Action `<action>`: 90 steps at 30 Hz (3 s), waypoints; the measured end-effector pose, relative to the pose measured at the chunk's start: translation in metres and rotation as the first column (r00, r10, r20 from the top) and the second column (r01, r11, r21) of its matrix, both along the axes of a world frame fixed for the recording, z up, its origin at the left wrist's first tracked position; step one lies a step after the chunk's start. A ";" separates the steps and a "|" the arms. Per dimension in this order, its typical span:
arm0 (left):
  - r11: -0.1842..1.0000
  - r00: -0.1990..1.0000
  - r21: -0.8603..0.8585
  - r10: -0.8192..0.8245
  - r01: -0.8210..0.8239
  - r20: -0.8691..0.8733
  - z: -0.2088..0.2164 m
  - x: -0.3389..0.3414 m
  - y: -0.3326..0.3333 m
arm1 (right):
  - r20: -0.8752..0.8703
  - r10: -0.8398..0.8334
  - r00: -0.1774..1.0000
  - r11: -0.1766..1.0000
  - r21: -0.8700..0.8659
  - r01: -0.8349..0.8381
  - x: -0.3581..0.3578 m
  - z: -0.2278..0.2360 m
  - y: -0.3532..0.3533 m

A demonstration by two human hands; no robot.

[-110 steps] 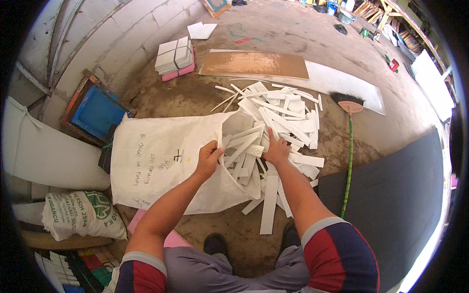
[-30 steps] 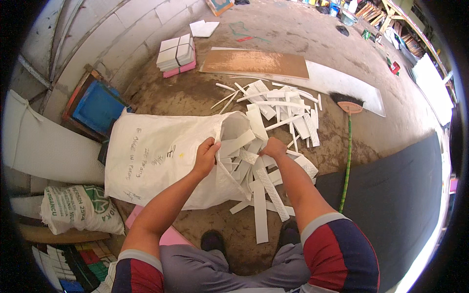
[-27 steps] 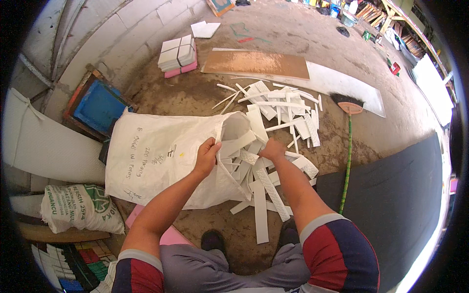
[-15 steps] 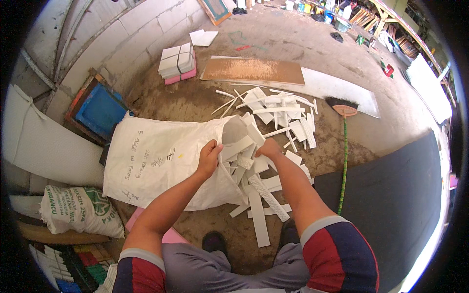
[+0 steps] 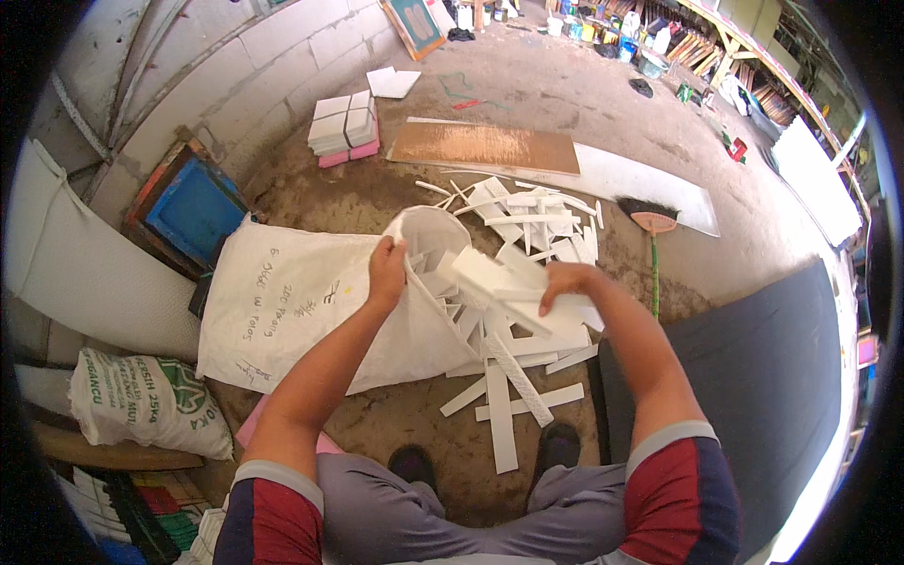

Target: The person ties a stack of white foam pieces with a green string, then places the bundle on a shelf. Afterwards, they collect scattered foam scraps from the floor and put them into a white sack.

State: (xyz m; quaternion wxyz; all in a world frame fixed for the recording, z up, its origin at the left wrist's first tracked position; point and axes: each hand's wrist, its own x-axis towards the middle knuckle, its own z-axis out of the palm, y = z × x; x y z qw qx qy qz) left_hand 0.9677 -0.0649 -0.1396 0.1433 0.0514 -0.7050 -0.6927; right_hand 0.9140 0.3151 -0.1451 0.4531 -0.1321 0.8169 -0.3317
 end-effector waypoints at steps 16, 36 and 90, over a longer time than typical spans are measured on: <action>0.915 0.932 -0.197 -0.322 0.351 0.167 0.029 0.051 0.033 | -0.621 -0.009 0.784 0.958 -0.230 -0.172 0.001 -0.160 -0.277; 0.904 0.915 -0.197 -0.335 0.380 0.224 -0.028 0.019 0.023 | -0.349 0.301 0.887 0.832 0.551 -0.066 0.141 -0.116 -0.065; 0.917 0.906 -0.135 -0.333 0.376 0.263 -0.031 0.028 0.019 | -0.478 0.636 0.606 0.762 0.515 -0.392 0.123 -0.145 -0.013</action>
